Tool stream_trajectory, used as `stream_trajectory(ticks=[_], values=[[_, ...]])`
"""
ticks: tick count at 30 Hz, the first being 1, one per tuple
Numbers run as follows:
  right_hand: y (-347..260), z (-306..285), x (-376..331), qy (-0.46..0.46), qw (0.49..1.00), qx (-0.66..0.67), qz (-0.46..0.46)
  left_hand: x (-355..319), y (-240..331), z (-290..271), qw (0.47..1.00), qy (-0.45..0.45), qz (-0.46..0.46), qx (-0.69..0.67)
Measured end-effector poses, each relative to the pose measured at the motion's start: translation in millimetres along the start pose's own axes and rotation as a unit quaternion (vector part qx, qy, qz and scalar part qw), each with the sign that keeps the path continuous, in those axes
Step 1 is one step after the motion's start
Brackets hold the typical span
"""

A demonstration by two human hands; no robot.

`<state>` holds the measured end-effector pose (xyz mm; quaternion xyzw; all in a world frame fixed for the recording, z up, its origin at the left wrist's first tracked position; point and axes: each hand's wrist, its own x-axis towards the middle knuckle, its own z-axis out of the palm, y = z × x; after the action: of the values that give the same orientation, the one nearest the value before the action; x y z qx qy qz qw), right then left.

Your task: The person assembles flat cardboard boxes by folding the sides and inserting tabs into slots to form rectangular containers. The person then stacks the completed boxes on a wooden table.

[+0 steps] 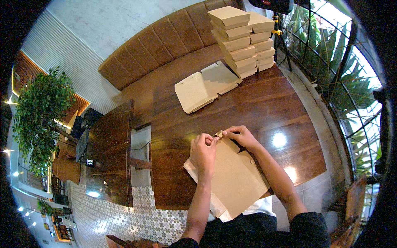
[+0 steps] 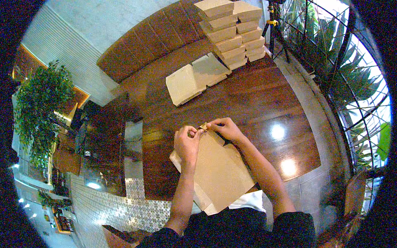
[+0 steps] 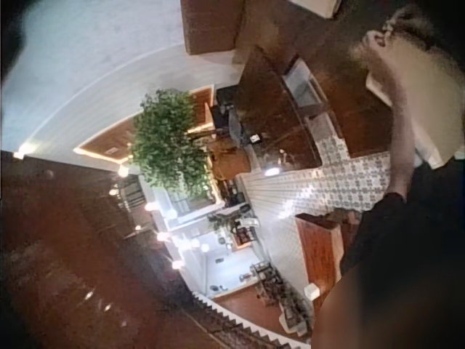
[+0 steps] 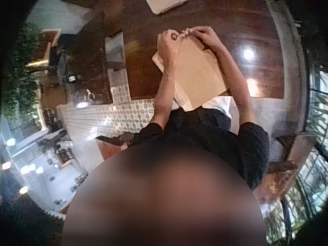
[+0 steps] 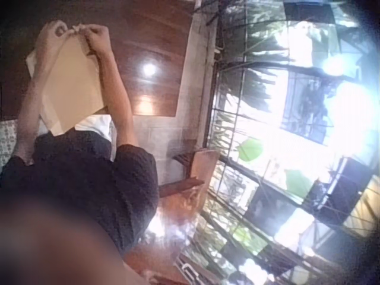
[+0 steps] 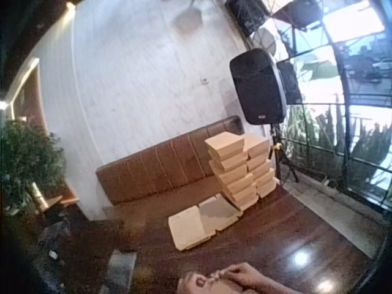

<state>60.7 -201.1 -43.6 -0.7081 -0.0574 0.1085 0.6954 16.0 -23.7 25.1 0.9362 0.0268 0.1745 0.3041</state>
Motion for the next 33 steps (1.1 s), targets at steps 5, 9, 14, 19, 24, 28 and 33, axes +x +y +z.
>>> stream_trajectory(ticks=[5, 9, 14, 19, 24, 28, 33], values=[[-9.0, 0.4, -9.5, 0.010, 0.999, 0.018, -0.040, -9.8, 1.3, 6.5, 0.993, 0.019, -0.074, -0.090], [-16.6, 3.5, -12.9, 0.015, 0.997, 0.008, -0.080, -16.1, -4.1, 10.7, 0.966, -0.020, -0.121, -0.229], [-20.1, 2.5, -15.0, 0.021, 0.996, 0.018, -0.080, -16.9, -5.6, 9.7, 0.887, -0.095, -0.208, -0.401], [-19.4, 1.9, -15.2, 0.037, 0.993, 0.003, -0.113, -17.0, -0.8, 10.4, 0.889, -0.080, -0.192, -0.407], [-18.9, 2.4, -15.5, 0.035, 0.994, 0.002, -0.101, -21.6, -3.7, 16.0, 0.929, -0.070, -0.178, -0.316], [-19.6, 0.5, -14.6, 0.032, 0.988, -0.023, -0.151, -23.7, -7.9, 21.2, 0.936, -0.068, -0.165, -0.302], [-21.6, 2.9, -15.6, 0.044, 0.988, -0.021, -0.149, -24.4, -4.2, 23.1, 0.901, -0.052, -0.163, -0.398]])
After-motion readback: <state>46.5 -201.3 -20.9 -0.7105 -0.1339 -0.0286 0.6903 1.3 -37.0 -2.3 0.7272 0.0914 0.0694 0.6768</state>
